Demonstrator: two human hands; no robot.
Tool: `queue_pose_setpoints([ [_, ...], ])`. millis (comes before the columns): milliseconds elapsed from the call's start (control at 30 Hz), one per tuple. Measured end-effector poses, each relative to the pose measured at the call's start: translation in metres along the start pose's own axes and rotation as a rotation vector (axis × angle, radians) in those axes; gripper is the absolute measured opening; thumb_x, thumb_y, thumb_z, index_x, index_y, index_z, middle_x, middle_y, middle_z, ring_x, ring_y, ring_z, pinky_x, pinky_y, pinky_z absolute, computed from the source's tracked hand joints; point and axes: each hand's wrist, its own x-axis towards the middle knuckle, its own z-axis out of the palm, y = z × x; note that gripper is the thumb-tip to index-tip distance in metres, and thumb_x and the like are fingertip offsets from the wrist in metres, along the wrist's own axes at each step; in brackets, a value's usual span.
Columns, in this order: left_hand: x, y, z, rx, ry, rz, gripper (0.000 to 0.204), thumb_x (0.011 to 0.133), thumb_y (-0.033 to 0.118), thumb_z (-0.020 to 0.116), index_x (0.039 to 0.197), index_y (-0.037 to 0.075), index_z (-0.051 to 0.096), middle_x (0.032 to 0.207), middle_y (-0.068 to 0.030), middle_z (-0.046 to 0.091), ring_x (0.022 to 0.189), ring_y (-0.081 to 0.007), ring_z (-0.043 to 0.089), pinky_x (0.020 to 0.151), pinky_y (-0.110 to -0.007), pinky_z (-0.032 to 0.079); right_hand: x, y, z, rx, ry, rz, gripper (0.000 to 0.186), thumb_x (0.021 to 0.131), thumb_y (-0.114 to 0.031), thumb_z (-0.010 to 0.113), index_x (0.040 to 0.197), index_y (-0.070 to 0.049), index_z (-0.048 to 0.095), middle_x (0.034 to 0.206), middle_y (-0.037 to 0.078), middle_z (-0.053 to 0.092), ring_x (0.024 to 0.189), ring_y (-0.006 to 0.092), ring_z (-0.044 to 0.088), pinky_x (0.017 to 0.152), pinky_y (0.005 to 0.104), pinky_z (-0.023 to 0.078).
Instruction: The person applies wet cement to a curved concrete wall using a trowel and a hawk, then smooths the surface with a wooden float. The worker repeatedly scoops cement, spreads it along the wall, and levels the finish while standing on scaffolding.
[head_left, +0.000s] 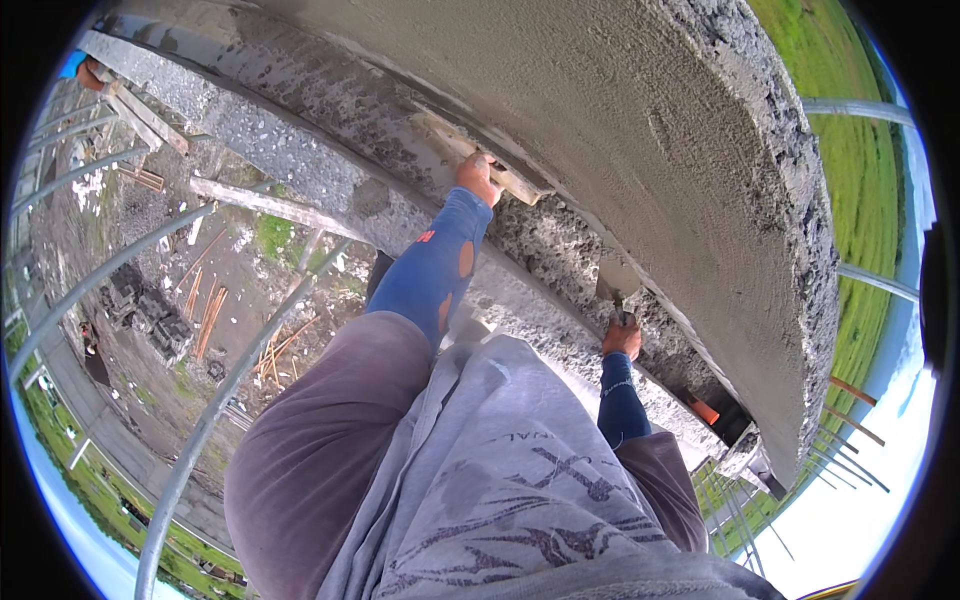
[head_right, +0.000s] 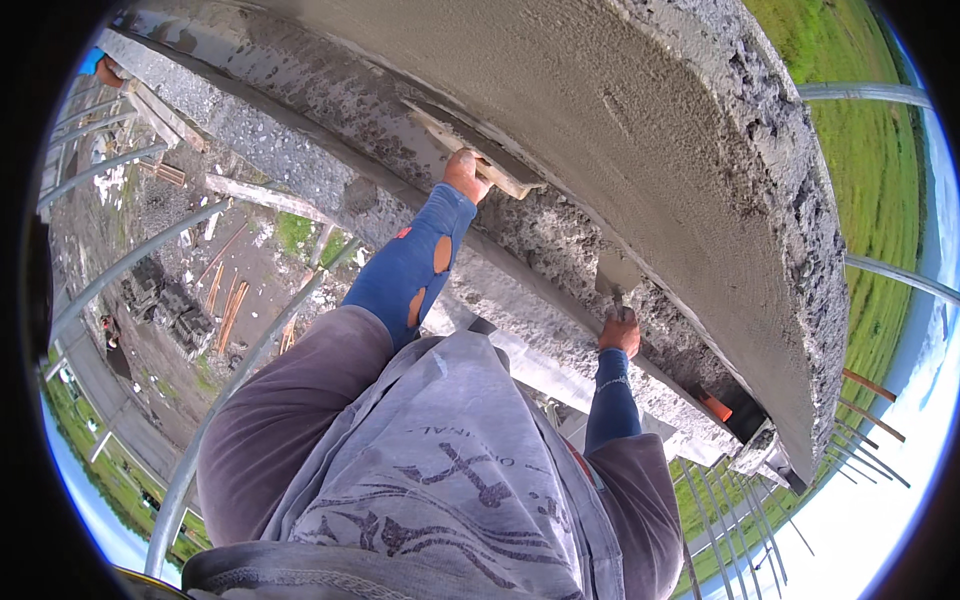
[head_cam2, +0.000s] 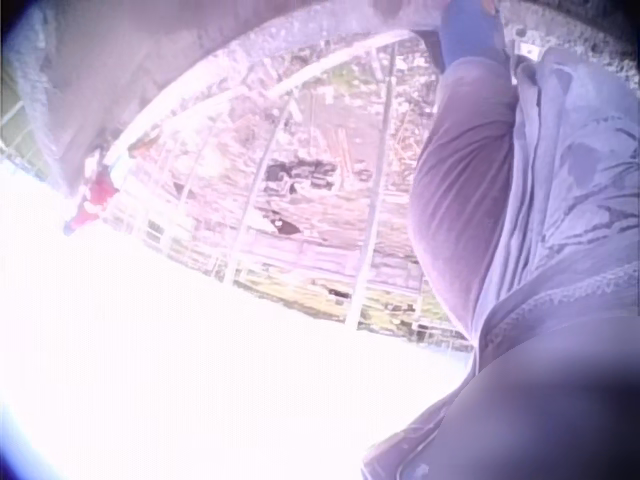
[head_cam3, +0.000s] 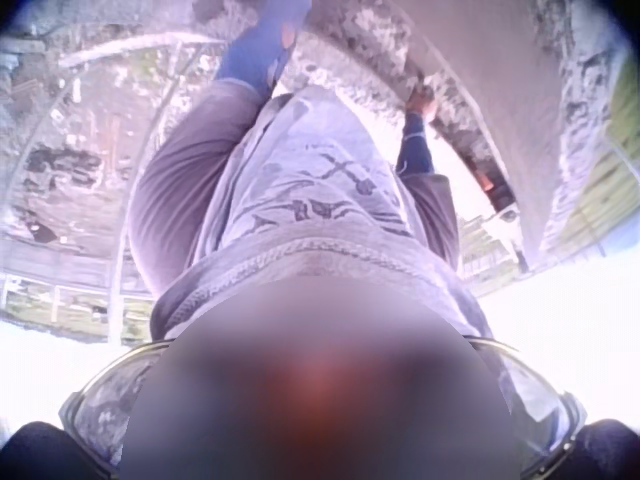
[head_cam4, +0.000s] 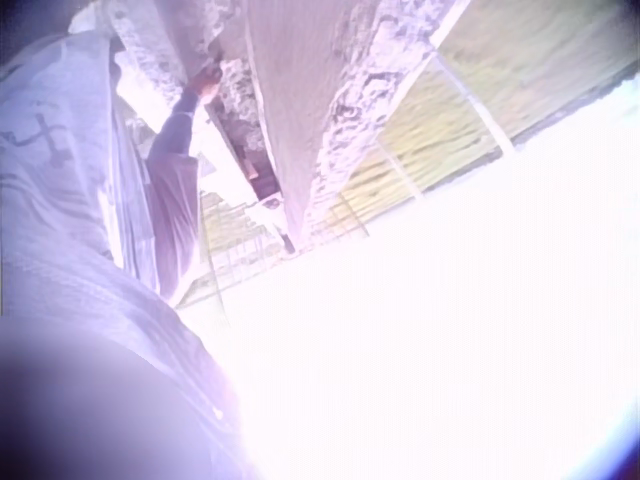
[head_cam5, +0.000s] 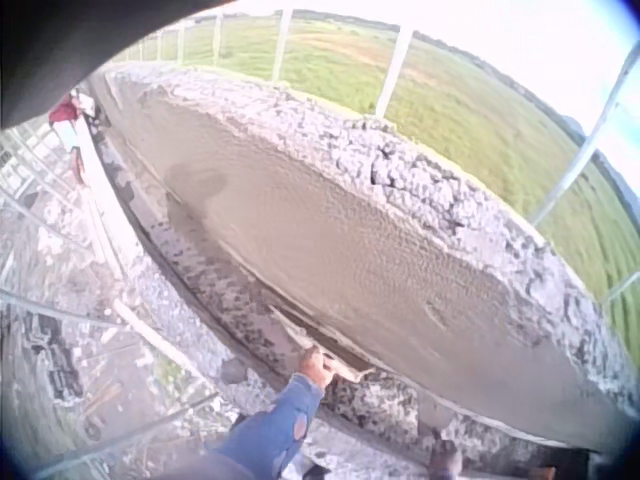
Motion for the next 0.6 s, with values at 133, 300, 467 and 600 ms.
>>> queue_pose_setpoints([
  [133, -0.01, -0.07, 0.007, -0.217, 0.116, -0.139, 0.035, 0.084, 0.0, 0.059, 0.118, 0.007, 0.05, 0.11, -0.0112, 0.059, 0.105, -0.0283, 0.062, 0.09, -0.05, 0.056, -0.003, 0.001, -0.002, 0.011, -0.005, 0.017, 0.039, 0.089, -0.046, 0.068, 0.113, -0.016, 0.071, 0.107, 0.017, 0.074, 0.104, 0.0391, 0.069, 0.088, 0.0499, 0.052],
  [300, 0.007, -0.044, 0.048, -0.204, 0.015, -0.03, 0.023, 0.089, 0.005, 0.057, 0.111, 0.004, 0.057, 0.109, -0.012, 0.062, 0.102, -0.029, 0.062, 0.094, -0.051, 0.055, -0.001, 0.001, -0.002, 0.034, -0.002, 0.009, 0.034, 0.09, -0.044, 0.067, 0.102, -0.012, 0.069, 0.103, 0.017, 0.074, 0.098, 0.0396, 0.069, 0.084, 0.0508, 0.053],
  [467, -0.015, 0.045, 0.065, -0.107, -0.104, 0.04, 0.023, 0.086, 0.002, 0.061, 0.109, 0.005, 0.058, 0.108, -0.0112, 0.061, 0.1, -0.0291, 0.062, 0.088, -0.05, 0.057, -0.006, 0.001, -0.007, 0.018, -0.018, -0.012, 0.032, 0.09, -0.039, 0.067, 0.107, -0.012, 0.07, 0.102, 0.017, 0.074, 0.098, 0.0398, 0.07, 0.085, 0.051, 0.052],
  [600, -0.047, 0.138, 0.094, -0.037, -0.011, 0.117, 0.023, 0.087, 0.005, 0.064, 0.109, 0.004, 0.057, 0.111, -0.0118, 0.061, 0.106, -0.0308, 0.062, 0.093, -0.055, 0.057, -0.009, 0.001, -0.009, 0.016, 0.013, -0.056, 0.032, 0.09, -0.039, 0.068, 0.107, -0.012, 0.07, 0.101, 0.018, 0.074, 0.097, 0.0397, 0.07, 0.084, 0.0513, 0.053],
])
